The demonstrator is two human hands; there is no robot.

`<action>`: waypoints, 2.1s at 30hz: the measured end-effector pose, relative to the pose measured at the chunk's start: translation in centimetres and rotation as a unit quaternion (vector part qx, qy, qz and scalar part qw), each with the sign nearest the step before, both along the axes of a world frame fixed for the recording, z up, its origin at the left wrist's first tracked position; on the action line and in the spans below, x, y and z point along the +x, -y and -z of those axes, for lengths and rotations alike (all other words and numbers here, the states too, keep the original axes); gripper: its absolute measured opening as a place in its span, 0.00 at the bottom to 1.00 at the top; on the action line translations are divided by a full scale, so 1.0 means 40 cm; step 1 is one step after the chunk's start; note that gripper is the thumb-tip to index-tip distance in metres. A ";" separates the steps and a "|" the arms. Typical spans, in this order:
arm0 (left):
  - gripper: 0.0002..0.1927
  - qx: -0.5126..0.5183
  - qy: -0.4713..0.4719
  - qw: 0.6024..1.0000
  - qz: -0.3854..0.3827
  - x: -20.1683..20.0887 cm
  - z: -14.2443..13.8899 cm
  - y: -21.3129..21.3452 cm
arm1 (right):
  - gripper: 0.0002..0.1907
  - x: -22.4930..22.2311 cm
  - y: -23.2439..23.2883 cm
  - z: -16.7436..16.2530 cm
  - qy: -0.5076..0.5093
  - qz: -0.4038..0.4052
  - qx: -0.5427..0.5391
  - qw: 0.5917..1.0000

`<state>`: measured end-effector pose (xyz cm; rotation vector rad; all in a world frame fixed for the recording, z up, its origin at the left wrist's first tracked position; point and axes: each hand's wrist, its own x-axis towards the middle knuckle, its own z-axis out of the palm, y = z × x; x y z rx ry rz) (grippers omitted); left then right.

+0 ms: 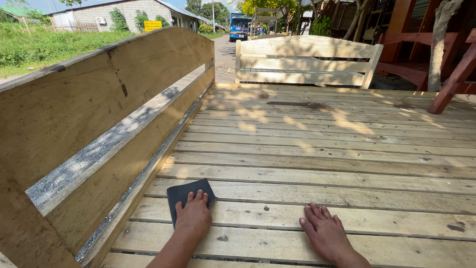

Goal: The person sands the slatted wooden surface and side rails of a large wooden bench or bed frame by hand, rubbing a sheet of sandpaper back and forth across the planks and along the edges, working progressively across different boards of the frame.

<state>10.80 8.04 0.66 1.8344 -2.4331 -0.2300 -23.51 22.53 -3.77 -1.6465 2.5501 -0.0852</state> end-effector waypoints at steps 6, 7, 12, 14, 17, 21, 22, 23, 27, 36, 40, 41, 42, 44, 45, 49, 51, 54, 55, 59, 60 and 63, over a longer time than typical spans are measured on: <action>0.32 0.001 -0.003 0.998 0.065 0.031 0.026 -0.051 | 0.38 0.012 0.000 0.000 -0.032 0.005 -0.011 0.999; 0.31 0.002 0.001 0.998 0.065 0.030 0.024 -0.050 | 0.38 0.013 0.002 0.000 -0.034 0.005 -0.015 0.999; 0.29 0.019 -0.011 0.999 0.024 -0.023 -0.022 0.002 | 0.37 0.017 0.004 -0.002 -0.040 -0.004 -0.035 0.999; 0.30 -0.003 -0.007 0.999 0.042 -0.025 -0.026 0.001 | 0.37 0.019 0.001 -0.001 -0.032 0.002 -0.033 0.999; 0.30 0.012 -0.001 0.998 0.066 0.004 -0.014 -0.034 | 0.37 0.021 -0.002 -0.005 -0.034 0.008 -0.023 0.999; 0.32 0.032 0.035 0.996 0.077 0.026 -0.018 -0.060 | 0.38 0.033 -0.004 -0.019 -0.036 0.009 -0.019 0.999; 0.31 0.031 0.022 0.997 0.067 0.018 -0.027 -0.052 | 0.38 0.035 -0.003 -0.025 -0.037 0.013 -0.013 0.999; 0.31 0.037 0.010 0.998 0.056 0.008 -0.035 -0.044 | 0.38 0.040 -0.006 -0.028 -0.035 0.014 -0.001 0.999; 0.29 0.025 -0.024 0.999 0.020 -0.034 -0.060 -0.009 | 0.37 0.051 -0.009 -0.041 -0.040 0.020 0.022 0.999; 0.34 0.032 0.059 0.996 0.067 0.013 -0.004 -0.055 | 0.38 0.069 -0.013 -0.051 -0.062 0.011 0.031 0.998; 0.30 -0.005 -0.023 0.999 0.039 -0.038 -0.016 0.004 | 0.38 0.073 -0.012 -0.059 -0.054 0.020 0.041 0.997; 0.30 -0.001 -0.031 0.999 0.025 -0.046 -0.017 0.013 | 0.38 0.071 -0.012 -0.059 -0.057 0.018 0.038 0.998; 0.30 -0.008 -0.034 0.999 0.028 -0.055 -0.015 0.015 | 0.38 0.069 -0.010 -0.058 -0.058 0.014 0.036 0.998; 0.30 -0.017 -0.041 0.999 0.032 -0.061 -0.003 -0.001 | 0.38 0.063 -0.008 -0.051 -0.056 0.002 0.018 0.998; 0.31 -0.004 -0.034 0.998 0.048 -0.063 0.006 -0.019 | 0.38 0.059 -0.005 -0.046 -0.056 -0.003 0.007 0.998; 0.31 0.019 -0.023 0.995 0.096 -0.067 0.046 -0.105 | 0.38 0.050 0.006 -0.026 -0.061 -0.019 -0.012 0.998; 0.31 0.006 -0.026 0.994 0.106 -0.087 0.041 -0.110 | 0.37 0.051 0.012 -0.021 -0.073 -0.023 -0.006 0.997; 0.31 -0.004 -0.036 0.995 0.098 -0.139 0.005 -0.072 | 0.37 0.055 0.017 -0.024 -0.066 -0.012 0.022 0.997; 0.31 -0.006 -0.046 0.995 0.088 -0.163 -0.011 -0.057 | 0.37 0.056 0.016 -0.026 -0.064 -0.012 0.020 0.998; 0.31 0.017 -0.056 0.995 0.082 -0.213 -0.032 -0.081 | 0.37 0.060 0.011 -0.035 -0.051 -0.012 0.008 0.999; 0.30 0.027 -0.050 0.993 0.104 -0.214 -0.023 -0.109 | 0.37 0.062 0.010 -0.036 -0.047 -0.014 0.004 0.999; 0.32 0.044 -0.025 0.986 0.156 -0.211 0.002 -0.185 | 0.37 0.069 0.007 -0.038 -0.056 -0.018 0.014 0.998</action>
